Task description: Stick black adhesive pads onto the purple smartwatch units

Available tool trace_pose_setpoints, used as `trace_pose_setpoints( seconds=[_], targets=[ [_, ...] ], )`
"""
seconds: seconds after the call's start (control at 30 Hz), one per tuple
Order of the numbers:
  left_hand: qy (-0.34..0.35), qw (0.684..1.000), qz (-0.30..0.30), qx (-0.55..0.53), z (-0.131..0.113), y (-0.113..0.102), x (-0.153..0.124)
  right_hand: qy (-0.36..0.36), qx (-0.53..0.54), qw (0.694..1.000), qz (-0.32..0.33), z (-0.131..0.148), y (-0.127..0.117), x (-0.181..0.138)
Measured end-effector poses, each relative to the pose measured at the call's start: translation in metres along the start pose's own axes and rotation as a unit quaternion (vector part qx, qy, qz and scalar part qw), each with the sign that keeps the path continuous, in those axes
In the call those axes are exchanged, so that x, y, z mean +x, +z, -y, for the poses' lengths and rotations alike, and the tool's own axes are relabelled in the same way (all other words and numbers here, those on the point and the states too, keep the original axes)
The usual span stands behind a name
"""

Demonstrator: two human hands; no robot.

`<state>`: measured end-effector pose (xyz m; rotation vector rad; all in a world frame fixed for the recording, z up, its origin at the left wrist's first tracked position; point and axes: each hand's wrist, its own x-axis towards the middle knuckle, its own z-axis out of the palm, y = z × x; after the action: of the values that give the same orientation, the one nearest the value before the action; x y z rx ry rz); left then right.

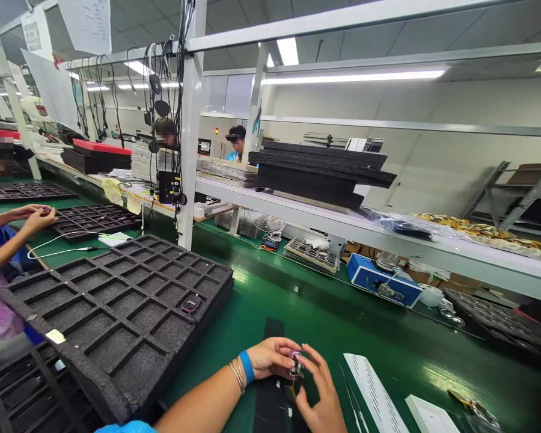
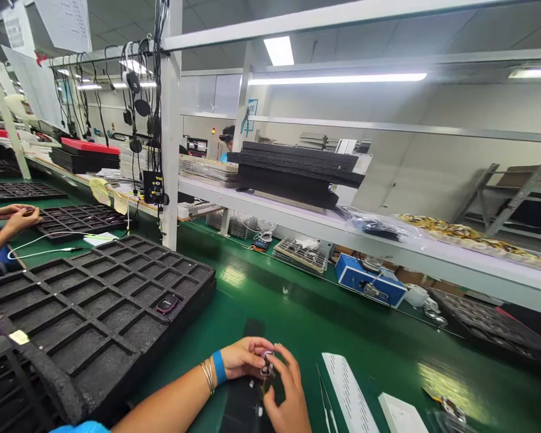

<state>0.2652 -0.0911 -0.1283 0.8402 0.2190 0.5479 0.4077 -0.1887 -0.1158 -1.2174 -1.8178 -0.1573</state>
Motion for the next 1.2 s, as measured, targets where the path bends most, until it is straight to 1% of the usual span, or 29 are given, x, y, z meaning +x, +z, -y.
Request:
trace_pose_setpoints(
  seconds=[0.1,0.2,0.3,0.43,0.6,0.73,0.93,1.03,1.13,1.2],
  targets=[
    [0.044,0.998,-0.035,-0.017,0.003,0.001,0.002,0.106,0.047,0.993,-0.026,-0.005,0.003,0.000],
    [0.058,0.997,-0.048,-0.021,0.006,0.001,0.003,0.169,0.104,0.980,-0.031,-0.008,0.008,-0.001],
    [0.071,0.996,-0.052,-0.012,0.008,0.000,0.005,0.196,0.147,0.969,-0.025,-0.007,0.010,-0.001],
    [0.082,0.995,-0.048,-0.002,0.009,-0.001,0.005,0.211,0.186,0.959,-0.026,-0.008,0.010,-0.001],
    [0.083,0.995,-0.058,0.006,0.008,0.001,0.005,0.226,0.198,0.954,-0.022,-0.010,0.011,-0.001],
    [0.090,0.994,-0.059,0.012,0.007,0.002,0.005,0.247,0.205,0.947,-0.007,-0.009,0.010,0.002],
    [0.090,0.994,-0.060,0.019,0.007,0.003,0.003,0.244,0.196,0.950,0.015,-0.007,0.008,0.003],
    [0.090,0.994,-0.062,0.023,0.007,0.004,0.003,0.222,0.153,0.963,0.016,-0.006,0.011,0.000],
    [0.097,0.993,-0.070,0.023,0.005,0.005,0.003,0.154,0.042,0.987,-0.019,-0.005,0.010,0.000],
    [0.101,0.992,-0.078,0.020,0.004,0.006,0.002,0.097,-0.027,0.992,-0.072,-0.008,0.000,0.003]
  ],
)
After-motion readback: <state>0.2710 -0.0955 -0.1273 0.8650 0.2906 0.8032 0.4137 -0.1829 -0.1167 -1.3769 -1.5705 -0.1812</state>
